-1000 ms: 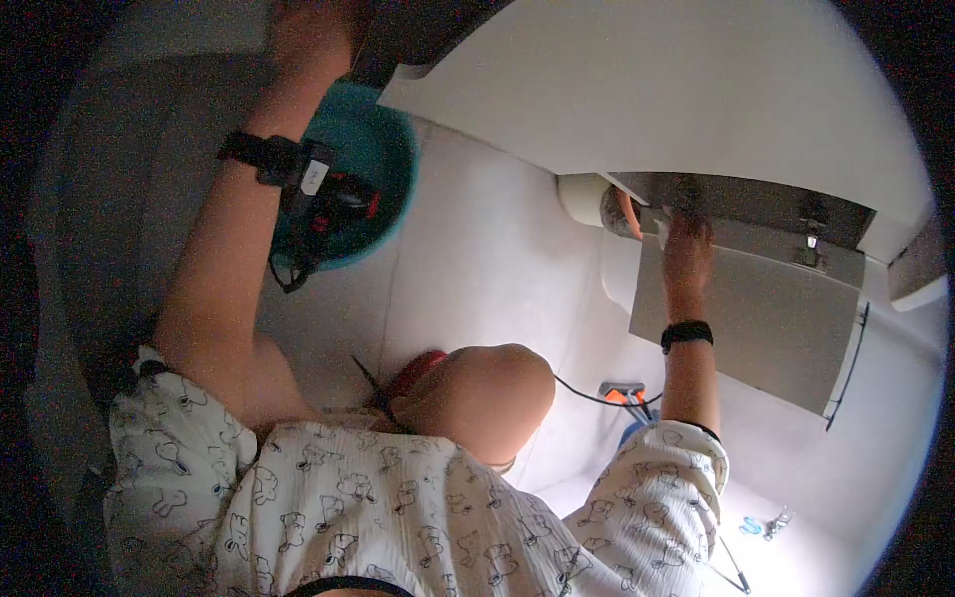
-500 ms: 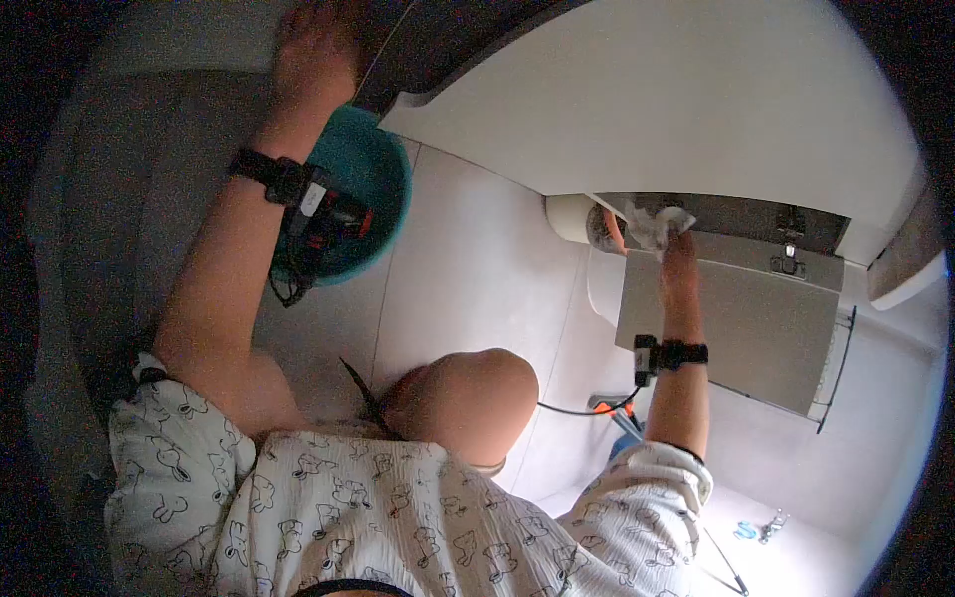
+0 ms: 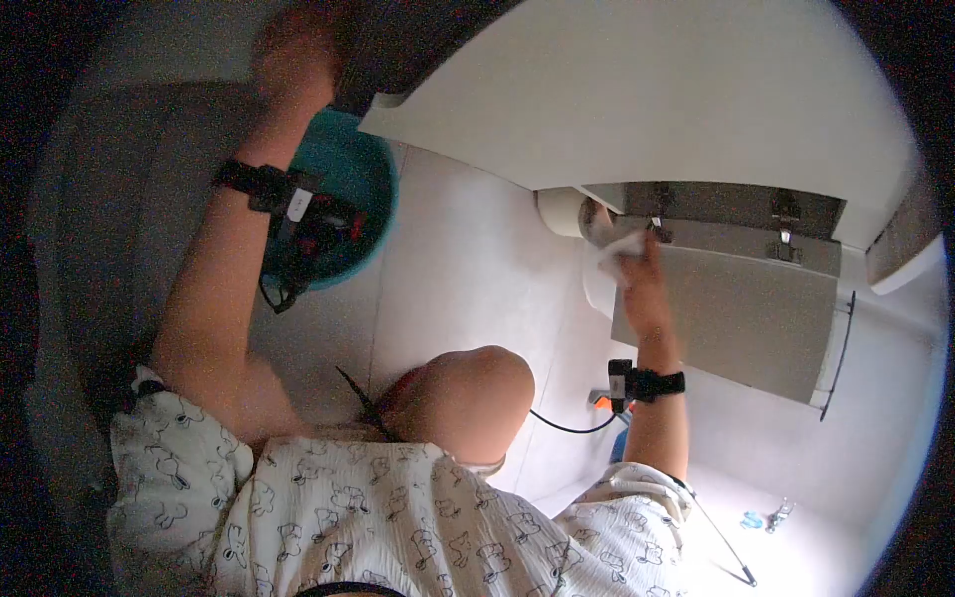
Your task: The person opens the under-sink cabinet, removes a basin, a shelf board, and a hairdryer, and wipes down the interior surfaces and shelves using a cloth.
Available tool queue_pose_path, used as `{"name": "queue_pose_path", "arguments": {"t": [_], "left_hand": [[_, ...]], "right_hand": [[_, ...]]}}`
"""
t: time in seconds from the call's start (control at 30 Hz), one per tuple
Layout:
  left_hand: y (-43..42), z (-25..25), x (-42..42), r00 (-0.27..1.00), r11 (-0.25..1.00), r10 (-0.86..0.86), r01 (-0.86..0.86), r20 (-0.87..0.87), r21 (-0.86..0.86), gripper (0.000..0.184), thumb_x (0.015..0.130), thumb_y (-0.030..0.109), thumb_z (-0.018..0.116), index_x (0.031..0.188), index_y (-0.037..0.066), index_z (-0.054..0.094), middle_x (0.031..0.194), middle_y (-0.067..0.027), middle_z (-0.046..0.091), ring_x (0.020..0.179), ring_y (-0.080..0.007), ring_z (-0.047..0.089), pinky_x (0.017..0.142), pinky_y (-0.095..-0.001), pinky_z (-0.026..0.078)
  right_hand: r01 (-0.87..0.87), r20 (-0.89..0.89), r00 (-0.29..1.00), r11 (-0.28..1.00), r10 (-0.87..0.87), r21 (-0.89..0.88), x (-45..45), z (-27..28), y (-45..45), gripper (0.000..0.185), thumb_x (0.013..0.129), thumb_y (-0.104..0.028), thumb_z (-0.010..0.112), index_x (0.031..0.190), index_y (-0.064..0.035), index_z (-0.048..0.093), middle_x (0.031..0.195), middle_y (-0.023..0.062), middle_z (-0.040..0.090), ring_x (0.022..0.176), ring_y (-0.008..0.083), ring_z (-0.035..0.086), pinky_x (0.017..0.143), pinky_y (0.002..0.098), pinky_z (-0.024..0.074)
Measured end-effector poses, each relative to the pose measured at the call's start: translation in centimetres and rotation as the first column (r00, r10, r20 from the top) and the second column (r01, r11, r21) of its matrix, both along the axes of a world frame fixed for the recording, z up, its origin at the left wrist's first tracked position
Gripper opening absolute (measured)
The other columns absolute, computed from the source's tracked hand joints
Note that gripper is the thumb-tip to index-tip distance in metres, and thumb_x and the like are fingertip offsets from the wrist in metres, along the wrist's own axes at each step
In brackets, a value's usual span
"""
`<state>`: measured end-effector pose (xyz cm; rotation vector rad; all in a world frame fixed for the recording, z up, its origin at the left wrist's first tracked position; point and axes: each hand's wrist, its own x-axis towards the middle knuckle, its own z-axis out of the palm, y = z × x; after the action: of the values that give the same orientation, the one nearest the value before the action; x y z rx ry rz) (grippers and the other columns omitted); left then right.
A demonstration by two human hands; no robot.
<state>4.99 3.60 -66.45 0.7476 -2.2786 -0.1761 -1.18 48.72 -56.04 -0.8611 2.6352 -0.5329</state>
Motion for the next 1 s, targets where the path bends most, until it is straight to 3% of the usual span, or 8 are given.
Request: {"name": "queue_pose_path", "arguments": {"t": [0.03,0.1,0.3,0.47,0.53,0.6,0.77,1.0], "left_hand": [[0.2,0.2,-0.1,0.999,0.997,0.017,-0.019,0.034,0.068,0.036,0.077,0.019,0.05,0.108,0.002,0.053,0.11,-0.0134,0.052,0.106,-0.0271,0.045,0.096,-0.0391,0.03],[0.4,0.7,0.6,0.999,1.0,0.016,-0.017,0.048,0.019,0.035,0.076,0.018,0.05,0.108,0.003,0.053,0.11,-0.0134,0.052,0.105,-0.0272,0.046,0.096,-0.0391,0.03],[-0.8,-1.4,0.1,1.0,0.996,-0.012,0.012,0.0,-0.087,0.037,0.074,0.02,0.053,0.107,0.004,0.053,0.107,-0.0143,0.053,0.104,-0.0279,0.047,0.096,-0.0389,0.032],[0.0,0.3,0.7,0.999,0.999,-0.045,0.045,0.013,0.011,0.039,0.072,0.022,0.054,0.107,0.005,0.054,0.107,-0.0147,0.053,0.103,-0.0284,0.047,0.097,-0.039,0.031],[-1.4,-3.0,-0.3,0.997,0.996,-0.081,0.081,-0.018,-0.029,0.045,0.075,0.021,0.055,0.118,0.012,0.046,0.115,-0.0109,0.047,0.11,-0.0285,0.043,0.095,-0.0429,0.031],[-1.8,-2.8,-0.4,0.997,0.999,-0.054,0.054,0.062,-0.005,0.044,0.076,0.021,0.055,0.119,0.014,0.046,0.117,-0.0094,0.047,0.112,-0.0279,0.042,0.096,-0.0427,0.031],[-0.8,-0.7,0.2,0.986,1.0,-0.02,0.021,0.166,-0.004,0.05,0.077,0.025,0.057,0.123,0.015,0.043,0.124,-0.0089,0.043,0.118,-0.0257,0.038,0.1,-0.0399,0.028],[-0.3,0.8,0.9,0.942,0.999,0.019,-0.031,0.335,0.032,0.055,0.077,0.019,0.057,0.127,0.011,0.037,0.13,-0.0097,0.038,0.12,-0.0244,0.035,0.102,-0.0383,0.025]], "right_hand": [[-0.104,-0.141,0.976,0.926,0.165,0.362,1.2,-0.1,-0.6,0.031,0.078,-0.003,0.047,0.109,-0.0042,0.048,0.118,0.015,0.046,0.111,0.0286,0.043,0.092,0.0371,0.0387],[0.083,0.03,0.995,0.94,-0.098,0.33,3.6,-1.4,-1.3,0.029,0.074,0.0,0.048,0.102,-0.0057,0.052,0.112,0.0144,0.049,0.108,0.028,0.044,0.089,0.0376,0.0394],[0.132,-0.656,0.638,0.783,0.402,0.608,-0.2,0.8,0.2,0.028,0.074,-0.001,0.05,0.101,-0.0094,0.053,0.104,0.0083,0.053,0.103,0.0262,0.046,0.09,0.0376,0.0384],[0.367,-0.673,0.517,0.573,0.53,0.733,-6.4,-0.6,2.6,0.034,0.08,-0.007,0.046,0.113,-0.0133,0.05,0.11,0.0067,0.053,0.105,0.0254,0.047,0.092,0.0358,0.0393],[0.287,-0.715,0.615,0.75,0.333,0.596,-6.3,-3.8,2.7,0.018,0.078,-0.012,0.049,0.093,-0.0079,0.057,0.09,0.0103,0.056,0.089,0.0265,0.053,0.08,0.0353,0.0442],[0.234,-0.631,0.539,0.62,0.559,0.749,-5.1,-5.2,1.9,0.016,0.078,-0.012,0.049,0.09,-0.0093,0.059,0.087,0.0106,0.057,0.087,0.0255,0.054,0.08,0.0352,0.0444],[0.254,-0.616,0.741,0.737,0.268,0.627,-2.8,-1.2,1.3,0.027,0.081,-0.008,0.047,0.107,-0.0128,0.055,0.103,0.008,0.056,0.097,0.0265,0.053,0.086,0.0367,0.044],[0.453,-0.957,0.117,0.843,0.267,0.291,-1.8,17.0,-0.8,0.023,0.078,-0.01,0.052,0.099,-0.0157,0.058,0.103,0.0027,0.055,0.096,0.0236,0.05,0.081,0.037,0.0392]]}}
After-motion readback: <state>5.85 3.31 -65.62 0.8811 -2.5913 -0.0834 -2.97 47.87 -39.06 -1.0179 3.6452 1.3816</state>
